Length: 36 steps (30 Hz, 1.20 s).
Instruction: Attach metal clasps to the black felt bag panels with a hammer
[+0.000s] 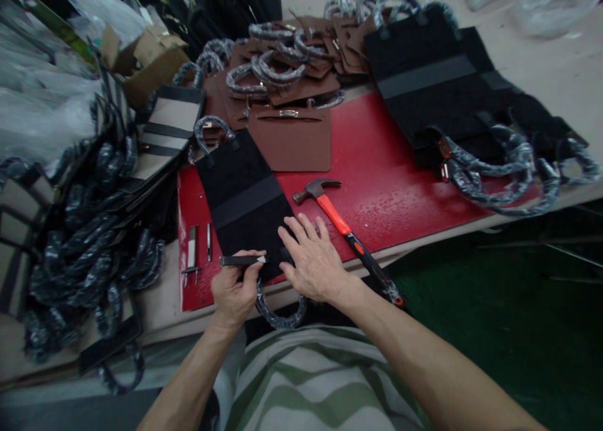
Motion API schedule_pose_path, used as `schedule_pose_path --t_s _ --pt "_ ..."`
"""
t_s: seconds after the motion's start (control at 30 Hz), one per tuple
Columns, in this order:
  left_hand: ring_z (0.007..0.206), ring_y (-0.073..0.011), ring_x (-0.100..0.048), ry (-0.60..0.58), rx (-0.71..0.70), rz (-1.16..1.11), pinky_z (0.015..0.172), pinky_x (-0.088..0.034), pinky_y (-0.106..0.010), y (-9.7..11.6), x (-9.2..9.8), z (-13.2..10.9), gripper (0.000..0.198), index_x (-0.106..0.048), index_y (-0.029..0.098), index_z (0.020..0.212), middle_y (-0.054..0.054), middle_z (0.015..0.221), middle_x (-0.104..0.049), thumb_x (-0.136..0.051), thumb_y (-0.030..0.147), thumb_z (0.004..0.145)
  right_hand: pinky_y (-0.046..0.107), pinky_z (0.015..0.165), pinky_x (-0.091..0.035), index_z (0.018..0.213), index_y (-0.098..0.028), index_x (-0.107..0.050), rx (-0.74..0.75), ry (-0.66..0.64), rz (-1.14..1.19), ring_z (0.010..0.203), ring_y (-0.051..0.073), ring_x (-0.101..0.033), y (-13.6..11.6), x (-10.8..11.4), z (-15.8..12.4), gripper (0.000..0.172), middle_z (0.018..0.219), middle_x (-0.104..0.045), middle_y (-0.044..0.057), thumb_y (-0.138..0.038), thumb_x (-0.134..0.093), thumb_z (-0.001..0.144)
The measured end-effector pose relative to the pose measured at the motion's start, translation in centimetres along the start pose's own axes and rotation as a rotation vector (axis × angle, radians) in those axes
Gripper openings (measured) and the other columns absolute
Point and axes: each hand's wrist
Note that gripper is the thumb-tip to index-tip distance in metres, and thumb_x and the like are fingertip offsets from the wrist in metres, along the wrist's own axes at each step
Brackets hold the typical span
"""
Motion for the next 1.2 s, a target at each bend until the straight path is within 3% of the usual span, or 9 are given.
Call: schedule_pose_path --t_s 0.23,0.37,0.5,0.67,0.73,0.87,1.0,1.07,1.2 --pt "0.085 -0.0177 -0.074 -0.022 -0.160 0.124 0.076 -0.059 -0.027 0.6 -0.4 0.3 0.012 -0.063 0.016 0.100 -0.007 0.092 -0.076 -0.055 0.016 0.091 0.058 0.117 -0.017 0.145 -0.014 -0.045 0.012 0.026 0.044 0.146 0.036 -0.023 0.1 -0.2 0.0 0.063 0.157 -0.035 0.014 -0.036 -0.059 0.087" --pt "0.083 -0.0171 -0.073 -0.030 -0.135 0.099 0.075 -0.057 -0.025 0.8 -0.6 0.3 0.011 -0.061 0.016 0.099 -0.007 0.090 -0.074 -0.055 0.013 0.090 0.051 0.113 -0.028 0.137 -0.013 -0.051 0.050 0.111 0.135 0.137 0.031 -0.037 1.1 1.0 -0.7 0.053 0.146 -0.047 0.015 -0.035 -0.058 0.089" --pt "0.082 -0.0174 -0.072 -0.045 -0.078 0.067 0.075 -0.057 -0.026 0.8 -0.8 0.3 0.012 -0.059 0.018 0.100 -0.006 0.091 -0.074 -0.055 0.014 0.089 0.045 0.094 -0.043 0.124 -0.012 -0.057 -0.196 0.164 -0.081 0.115 0.033 -0.052 3.3 4.0 -2.7 0.039 0.128 -0.056 0.018 -0.029 -0.058 0.089" --pt "0.076 -0.0160 -0.071 -0.065 -0.050 0.030 0.071 -0.056 -0.025 0.6 -0.7 0.1 0.013 -0.059 0.019 0.100 -0.004 0.090 -0.073 -0.055 0.014 0.089 0.035 0.068 -0.042 0.097 -0.014 -0.058 -0.429 -0.063 -0.226 0.084 0.027 -0.058 5.6 6.5 -4.2 0.017 0.095 -0.060 0.014 -0.028 -0.056 0.089" --pt "0.075 -0.0159 -0.071 -0.068 -0.044 0.015 0.070 -0.056 -0.025 0.5 -0.7 0.2 0.014 -0.059 0.020 0.101 -0.004 0.090 -0.073 -0.055 0.015 0.089 0.031 0.062 -0.039 0.089 -0.016 -0.055 -0.518 -0.114 -0.056 0.073 0.022 -0.057 5.7 6.8 -4.0 0.009 0.086 -0.060 0.009 -0.023 -0.056 0.085" --pt "0.079 -0.0171 -0.071 -0.080 -0.064 -0.016 0.072 -0.056 -0.026 0.4 -0.7 0.3 0.015 -0.058 0.020 0.102 -0.004 0.089 -0.072 -0.053 0.015 0.089 0.026 0.052 -0.039 0.082 -0.019 -0.051 -0.708 -0.264 0.653 0.056 0.014 -0.050 4.8 7.1 -2.9 0.004 0.067 -0.053 0.000 -0.021 -0.054 0.079" --pt "0.081 -0.0179 -0.072 -0.088 -0.071 -0.041 0.073 -0.057 -0.027 0.3 -0.7 0.4 0.016 -0.057 0.020 0.102 -0.005 0.089 -0.072 -0.053 0.013 0.089 0.020 0.038 -0.029 0.082 -0.019 -0.049 -0.829 -0.283 1.212 0.040 0.007 -0.031 2.6 8.7 -2.2 0.014 0.059 -0.041 -0.006 -0.033 -0.049 0.086" --pt "0.082 -0.0183 -0.072 -0.084 -0.067 -0.043 0.073 -0.057 -0.027 0.3 -0.8 0.3 0.017 -0.056 0.021 0.103 -0.005 0.090 -0.073 -0.053 0.013 0.088 0.019 0.035 -0.024 0.080 -0.021 -0.047 -0.761 -0.165 1.191 0.037 0.006 -0.026 1.0 10.6 -2.2 0.026 0.057 -0.037 -0.008 -0.046 -0.048 0.089" --pt "0.080 -0.0191 -0.072 -0.063 -0.072 -0.024 0.072 -0.058 -0.028 0.4 -0.9 0.4 0.018 -0.057 0.021 0.104 -0.005 0.089 -0.073 -0.053 0.013 0.088 0.024 0.042 -0.030 0.078 -0.023 -0.045 -0.348 0.167 0.594 0.043 0.011 -0.040 -1.8 14.5 -2.9 0.040 0.056 -0.045 -0.003 -0.058 -0.037 0.094"
Point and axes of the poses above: each hand's wrist, its own z-axis towards the middle knuckle, its own x-axis out of the back of the hand, y = z × x
